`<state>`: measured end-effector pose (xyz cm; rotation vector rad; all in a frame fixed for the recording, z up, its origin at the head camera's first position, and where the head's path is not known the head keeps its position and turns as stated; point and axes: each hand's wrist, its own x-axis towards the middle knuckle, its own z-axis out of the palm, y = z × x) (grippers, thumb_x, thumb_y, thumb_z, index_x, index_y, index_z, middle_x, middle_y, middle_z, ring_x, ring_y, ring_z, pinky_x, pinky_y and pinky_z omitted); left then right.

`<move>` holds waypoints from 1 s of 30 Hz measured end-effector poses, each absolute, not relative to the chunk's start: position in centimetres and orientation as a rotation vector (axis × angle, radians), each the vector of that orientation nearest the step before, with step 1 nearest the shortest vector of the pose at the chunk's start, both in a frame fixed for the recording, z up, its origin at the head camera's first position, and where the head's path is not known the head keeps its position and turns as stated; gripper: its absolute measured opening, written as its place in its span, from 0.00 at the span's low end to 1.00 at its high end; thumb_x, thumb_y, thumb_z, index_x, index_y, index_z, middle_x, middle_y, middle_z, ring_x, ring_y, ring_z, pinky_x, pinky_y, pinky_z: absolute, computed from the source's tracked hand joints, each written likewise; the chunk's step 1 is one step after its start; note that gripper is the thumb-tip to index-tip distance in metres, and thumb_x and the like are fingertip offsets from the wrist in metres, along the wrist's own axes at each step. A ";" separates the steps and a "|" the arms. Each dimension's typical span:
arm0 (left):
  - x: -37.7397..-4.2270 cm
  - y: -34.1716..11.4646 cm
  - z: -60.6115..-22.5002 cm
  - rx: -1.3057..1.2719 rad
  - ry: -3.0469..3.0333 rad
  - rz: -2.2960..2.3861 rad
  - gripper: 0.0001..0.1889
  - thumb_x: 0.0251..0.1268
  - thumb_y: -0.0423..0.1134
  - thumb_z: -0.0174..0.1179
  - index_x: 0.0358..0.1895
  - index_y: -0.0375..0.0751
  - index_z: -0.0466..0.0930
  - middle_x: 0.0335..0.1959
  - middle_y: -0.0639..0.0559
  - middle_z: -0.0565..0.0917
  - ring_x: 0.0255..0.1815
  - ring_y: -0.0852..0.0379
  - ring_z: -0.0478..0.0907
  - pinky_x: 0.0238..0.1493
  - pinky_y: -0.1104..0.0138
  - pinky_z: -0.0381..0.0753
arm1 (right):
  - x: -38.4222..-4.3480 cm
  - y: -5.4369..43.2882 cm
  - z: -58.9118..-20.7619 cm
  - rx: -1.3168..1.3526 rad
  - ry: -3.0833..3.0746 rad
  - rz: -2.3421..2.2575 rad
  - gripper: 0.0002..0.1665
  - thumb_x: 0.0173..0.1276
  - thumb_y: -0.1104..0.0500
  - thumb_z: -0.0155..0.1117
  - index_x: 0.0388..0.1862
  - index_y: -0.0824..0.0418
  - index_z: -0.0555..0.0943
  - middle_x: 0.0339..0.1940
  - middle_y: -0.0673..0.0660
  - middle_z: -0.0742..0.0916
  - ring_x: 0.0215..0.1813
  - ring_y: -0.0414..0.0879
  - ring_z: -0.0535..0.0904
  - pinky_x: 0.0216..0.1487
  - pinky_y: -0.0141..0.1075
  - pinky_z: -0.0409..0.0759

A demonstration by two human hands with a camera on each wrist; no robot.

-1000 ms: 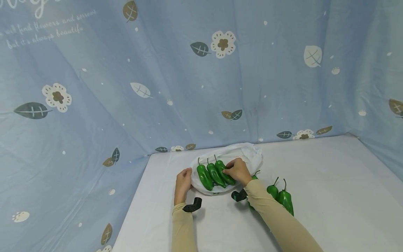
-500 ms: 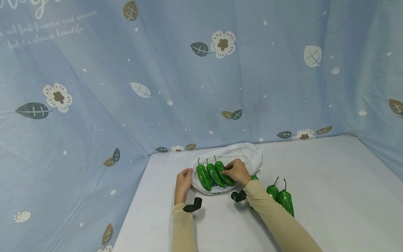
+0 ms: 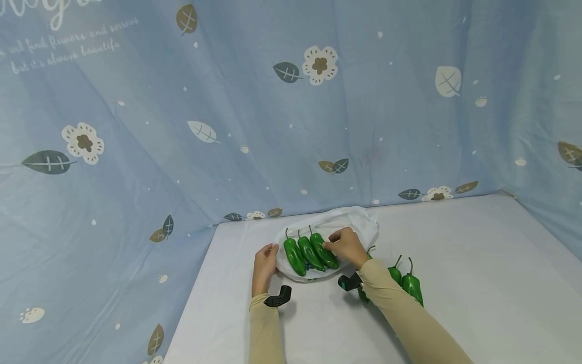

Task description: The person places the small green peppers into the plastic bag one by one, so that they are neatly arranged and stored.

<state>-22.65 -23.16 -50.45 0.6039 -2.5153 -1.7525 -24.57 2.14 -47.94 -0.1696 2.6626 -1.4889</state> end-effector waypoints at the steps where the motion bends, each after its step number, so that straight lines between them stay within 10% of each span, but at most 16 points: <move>1: -22.7 -23.1 -50.4 0.606 -2.515 -1.752 0.28 0.81 0.49 0.51 0.73 0.33 0.71 0.67 0.33 0.79 0.62 0.41 0.80 0.47 0.59 0.87 | -24.5 2.3 -47.8 -0.174 2.656 -1.498 0.21 0.69 0.58 0.71 0.53 0.73 0.86 0.52 0.69 0.89 0.51 0.61 0.87 0.53 0.53 0.85; 30: -22.7 -22.9 -50.6 0.567 -2.515 -1.740 0.28 0.81 0.49 0.51 0.73 0.32 0.71 0.64 0.33 0.81 0.55 0.45 0.83 0.39 0.67 0.82 | -18.5 11.5 -42.3 -0.341 2.826 -1.627 0.20 0.74 0.54 0.68 0.57 0.65 0.85 0.52 0.64 0.89 0.49 0.55 0.87 0.48 0.43 0.86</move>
